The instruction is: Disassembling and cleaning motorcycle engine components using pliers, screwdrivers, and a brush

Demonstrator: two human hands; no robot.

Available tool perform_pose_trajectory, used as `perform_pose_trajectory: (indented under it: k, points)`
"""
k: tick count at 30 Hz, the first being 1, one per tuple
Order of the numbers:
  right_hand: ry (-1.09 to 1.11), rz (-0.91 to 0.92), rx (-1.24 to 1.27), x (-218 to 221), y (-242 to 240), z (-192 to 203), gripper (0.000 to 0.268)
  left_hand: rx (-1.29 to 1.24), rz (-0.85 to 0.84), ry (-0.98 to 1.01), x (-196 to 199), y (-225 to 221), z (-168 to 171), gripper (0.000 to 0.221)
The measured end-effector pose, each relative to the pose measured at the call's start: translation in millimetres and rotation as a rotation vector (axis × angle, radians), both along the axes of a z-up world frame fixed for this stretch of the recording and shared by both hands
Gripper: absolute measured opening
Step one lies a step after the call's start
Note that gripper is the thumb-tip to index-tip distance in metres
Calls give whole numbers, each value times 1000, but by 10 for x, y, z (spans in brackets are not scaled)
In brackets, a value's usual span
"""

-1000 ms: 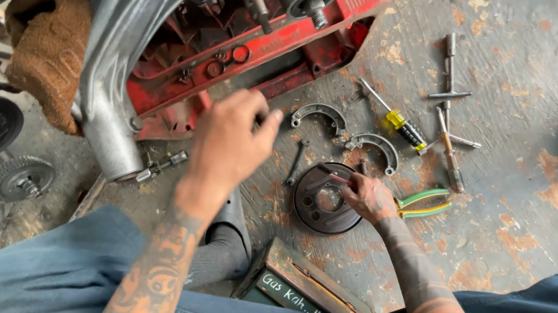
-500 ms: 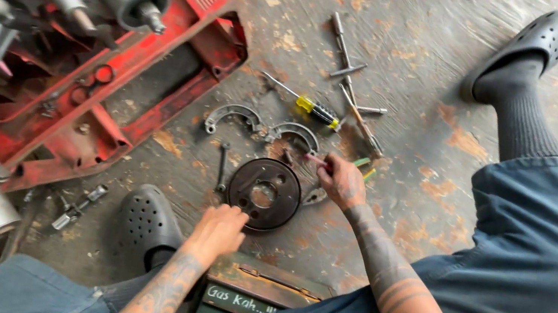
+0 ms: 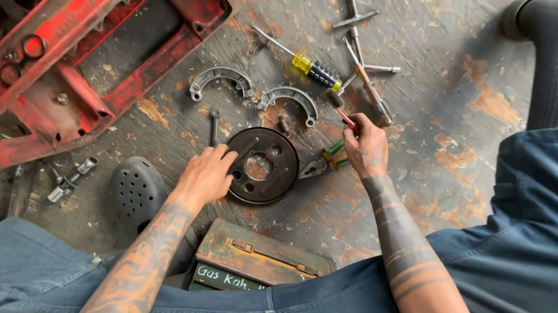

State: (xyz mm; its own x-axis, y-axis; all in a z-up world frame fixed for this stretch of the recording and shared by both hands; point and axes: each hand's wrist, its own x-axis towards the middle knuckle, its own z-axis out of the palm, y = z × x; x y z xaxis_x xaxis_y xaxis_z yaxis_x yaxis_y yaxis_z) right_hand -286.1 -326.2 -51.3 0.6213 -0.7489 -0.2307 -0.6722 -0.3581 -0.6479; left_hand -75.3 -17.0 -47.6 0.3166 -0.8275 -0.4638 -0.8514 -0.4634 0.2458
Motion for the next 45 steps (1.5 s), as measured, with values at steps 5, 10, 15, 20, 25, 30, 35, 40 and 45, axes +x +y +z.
perform_pose_trajectory:
  k: [5, 10, 15, 20, 25, 30, 35, 40, 45]
  points:
    - [-21, 19, 20, 63, 12, -53, 24, 9, -124, -101, 2, -314, -48, 52]
    - [13, 43, 37, -73, -78, -244, 26, -18, -79, -138, -27, -517, -469, 41]
    - [-46, -9, 77, -32, -140, -150, 23, 18, -46, -114, -115, -636, -447, 41]
    - [-82, -21, 91, 7, -185, -139, 22, 125, -16, 0, 19, -671, -183, 42]
    - [-54, -76, 129, 21, -190, -90, 19, 72, 418, 30, 455, -633, 245, 28]
    - [-36, -76, 134, 64, -188, -15, 18, -324, 491, -93, 583, -562, 730, 17]
    - [-17, -39, 106, 68, -200, -131, 20, -712, 351, -262, 627, -667, 1244, 7]
    - [-90, -64, 72, 46, -188, -160, 16, -973, 133, -534, 748, -660, 1944, 4]
    - [-143, -97, 45, 126, -79, -43, 16, -1026, 349, -656, 942, -171, 2487, 12]
